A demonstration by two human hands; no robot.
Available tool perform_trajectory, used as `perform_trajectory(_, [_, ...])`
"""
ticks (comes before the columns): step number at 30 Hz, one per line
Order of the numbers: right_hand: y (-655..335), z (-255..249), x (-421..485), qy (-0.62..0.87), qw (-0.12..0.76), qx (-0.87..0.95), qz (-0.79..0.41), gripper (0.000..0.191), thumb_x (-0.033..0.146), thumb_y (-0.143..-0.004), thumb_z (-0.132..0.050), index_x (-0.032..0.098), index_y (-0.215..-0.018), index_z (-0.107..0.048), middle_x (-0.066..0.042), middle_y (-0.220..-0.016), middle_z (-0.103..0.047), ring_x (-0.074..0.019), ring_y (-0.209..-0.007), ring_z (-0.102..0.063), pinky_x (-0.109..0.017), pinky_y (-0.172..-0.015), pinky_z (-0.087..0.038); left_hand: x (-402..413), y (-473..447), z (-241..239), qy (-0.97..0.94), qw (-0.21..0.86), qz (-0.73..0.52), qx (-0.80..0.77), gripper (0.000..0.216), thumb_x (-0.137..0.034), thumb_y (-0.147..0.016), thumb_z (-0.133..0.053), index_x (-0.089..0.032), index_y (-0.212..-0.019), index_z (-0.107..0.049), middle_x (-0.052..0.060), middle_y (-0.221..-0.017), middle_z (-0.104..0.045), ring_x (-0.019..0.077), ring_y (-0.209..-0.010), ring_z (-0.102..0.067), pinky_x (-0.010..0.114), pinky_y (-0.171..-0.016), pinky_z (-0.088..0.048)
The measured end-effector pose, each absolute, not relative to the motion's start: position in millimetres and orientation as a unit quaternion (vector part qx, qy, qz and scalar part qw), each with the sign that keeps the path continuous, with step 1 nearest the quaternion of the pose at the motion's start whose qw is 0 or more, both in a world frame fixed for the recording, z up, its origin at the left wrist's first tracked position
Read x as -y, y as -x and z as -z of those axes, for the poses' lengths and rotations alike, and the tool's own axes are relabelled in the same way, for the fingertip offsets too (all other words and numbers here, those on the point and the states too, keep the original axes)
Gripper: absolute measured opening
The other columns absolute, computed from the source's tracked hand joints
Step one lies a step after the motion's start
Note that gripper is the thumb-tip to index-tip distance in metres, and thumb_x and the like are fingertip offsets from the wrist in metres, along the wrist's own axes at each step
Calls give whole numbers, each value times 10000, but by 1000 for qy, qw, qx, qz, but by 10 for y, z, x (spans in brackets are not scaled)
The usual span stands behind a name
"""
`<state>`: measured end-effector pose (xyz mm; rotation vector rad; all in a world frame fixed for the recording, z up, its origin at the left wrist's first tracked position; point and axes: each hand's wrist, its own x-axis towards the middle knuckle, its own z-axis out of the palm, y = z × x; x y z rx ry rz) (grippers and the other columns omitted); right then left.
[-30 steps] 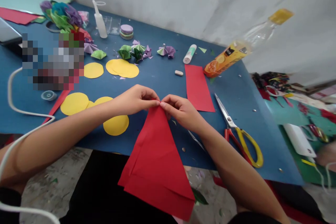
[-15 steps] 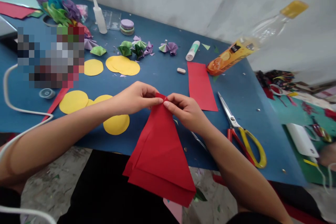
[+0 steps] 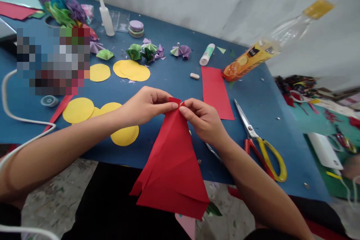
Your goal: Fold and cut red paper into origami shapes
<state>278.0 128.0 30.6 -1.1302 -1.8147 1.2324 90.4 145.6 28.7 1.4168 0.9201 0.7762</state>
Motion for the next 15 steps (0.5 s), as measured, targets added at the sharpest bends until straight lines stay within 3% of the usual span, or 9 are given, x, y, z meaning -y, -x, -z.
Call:
perform_trajectory(8, [-2775, -335, -1269, 429, 345, 706, -446, 166, 320, -873, -513, 195, -765, -524, 34, -643, -429, -96, -554, -360, -231, -496, -305, -1435, -917, -360, -559, 652, -342, -382, 244, -368, -716, -706, -131, -757, -667, 6, -706, -679, 139, -696, -640, 260, -656, -526])
perform_trajectory(15, [-2785, -365, -1265, 422, 336, 695, -475, 180, 327, -864, -535, 195, -746, -506, 41, -633, -421, -85, -532, -358, -216, -476, -305, -1429, -896, -376, -553, 680, -286, -388, 265, -371, -675, -749, -133, -692, -634, -1, -688, -655, 122, -670, -611, 247, -632, -490])
